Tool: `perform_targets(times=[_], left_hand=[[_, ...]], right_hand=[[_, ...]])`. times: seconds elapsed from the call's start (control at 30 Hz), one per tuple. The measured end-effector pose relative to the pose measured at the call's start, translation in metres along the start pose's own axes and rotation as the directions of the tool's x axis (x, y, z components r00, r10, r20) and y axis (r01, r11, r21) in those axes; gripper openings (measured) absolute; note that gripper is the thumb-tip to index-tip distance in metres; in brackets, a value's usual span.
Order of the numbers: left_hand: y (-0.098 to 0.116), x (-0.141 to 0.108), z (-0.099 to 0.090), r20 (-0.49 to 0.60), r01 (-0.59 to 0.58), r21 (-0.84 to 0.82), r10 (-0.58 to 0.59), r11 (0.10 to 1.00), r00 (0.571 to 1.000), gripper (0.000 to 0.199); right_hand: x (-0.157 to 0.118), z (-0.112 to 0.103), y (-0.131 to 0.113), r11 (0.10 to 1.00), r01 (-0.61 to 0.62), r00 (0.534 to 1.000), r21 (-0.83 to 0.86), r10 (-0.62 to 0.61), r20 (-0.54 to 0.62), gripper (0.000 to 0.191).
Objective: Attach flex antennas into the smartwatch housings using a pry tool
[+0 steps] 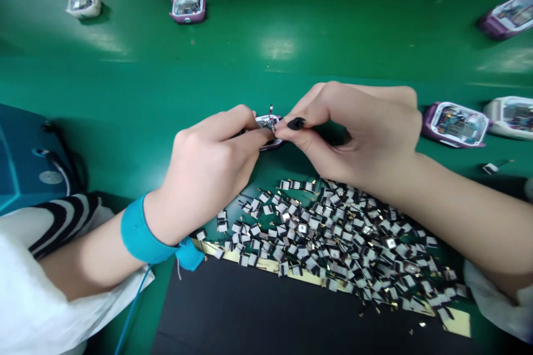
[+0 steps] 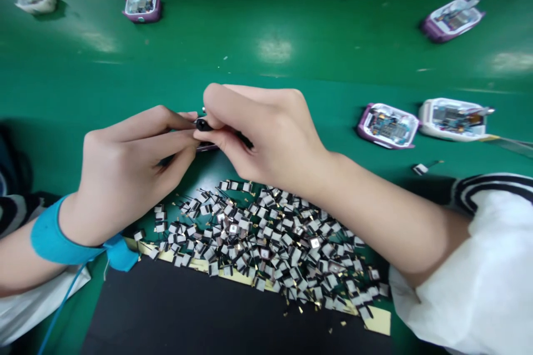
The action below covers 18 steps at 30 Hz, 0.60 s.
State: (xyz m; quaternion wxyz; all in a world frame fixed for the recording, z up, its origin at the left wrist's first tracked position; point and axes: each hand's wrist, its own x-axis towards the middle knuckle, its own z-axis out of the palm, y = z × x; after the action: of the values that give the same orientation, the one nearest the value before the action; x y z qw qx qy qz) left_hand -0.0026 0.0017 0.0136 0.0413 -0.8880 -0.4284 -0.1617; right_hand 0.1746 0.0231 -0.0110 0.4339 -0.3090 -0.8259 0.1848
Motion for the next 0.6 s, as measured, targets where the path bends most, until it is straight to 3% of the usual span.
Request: perform_targets(times=[0.23, 0.33, 0.47, 0.53, 0.6], left_hand=[[-0.002, 0.001, 0.001, 0.001, -0.007, -0.023, 0.007, 1.0, 1.0, 0.022], [-0.003, 0.0, 0.0, 0.009, 0.01, -0.083, -0.009, 0.997, 1.0, 0.018], [-0.004, 0.0, -0.001, 0.027, 0.022, -0.184, -0.017, 0.983, 0.999, 0.018], [-0.003, 0.0, -0.002, 0.027, 0.027, -0.216, -0.021, 0.976, 0.999, 0.017], [-0.003, 0.0, -0.002, 0.02, 0.033, -0.236, -0.029, 0.971, 0.999, 0.017]], right_hand=[[0.003, 0.003, 0.002, 0.999, -0.015, 1.0, 0.038, 0.016, -0.02, 0.021], [0.007, 0.002, 0.003, 0.988, -0.113, 0.993, 0.109, 0.116, -0.017, 0.025], [0.011, -0.001, 0.003, 0.88, -0.267, 0.931, 0.394, 0.341, -0.131, 0.025], [0.012, -0.002, 0.004, 0.81, -0.256, 0.88, 0.528, 0.421, -0.22, 0.023], [0.012, -0.003, 0.004, 0.776, -0.239, 0.857, 0.584, 0.451, -0.249, 0.021]])
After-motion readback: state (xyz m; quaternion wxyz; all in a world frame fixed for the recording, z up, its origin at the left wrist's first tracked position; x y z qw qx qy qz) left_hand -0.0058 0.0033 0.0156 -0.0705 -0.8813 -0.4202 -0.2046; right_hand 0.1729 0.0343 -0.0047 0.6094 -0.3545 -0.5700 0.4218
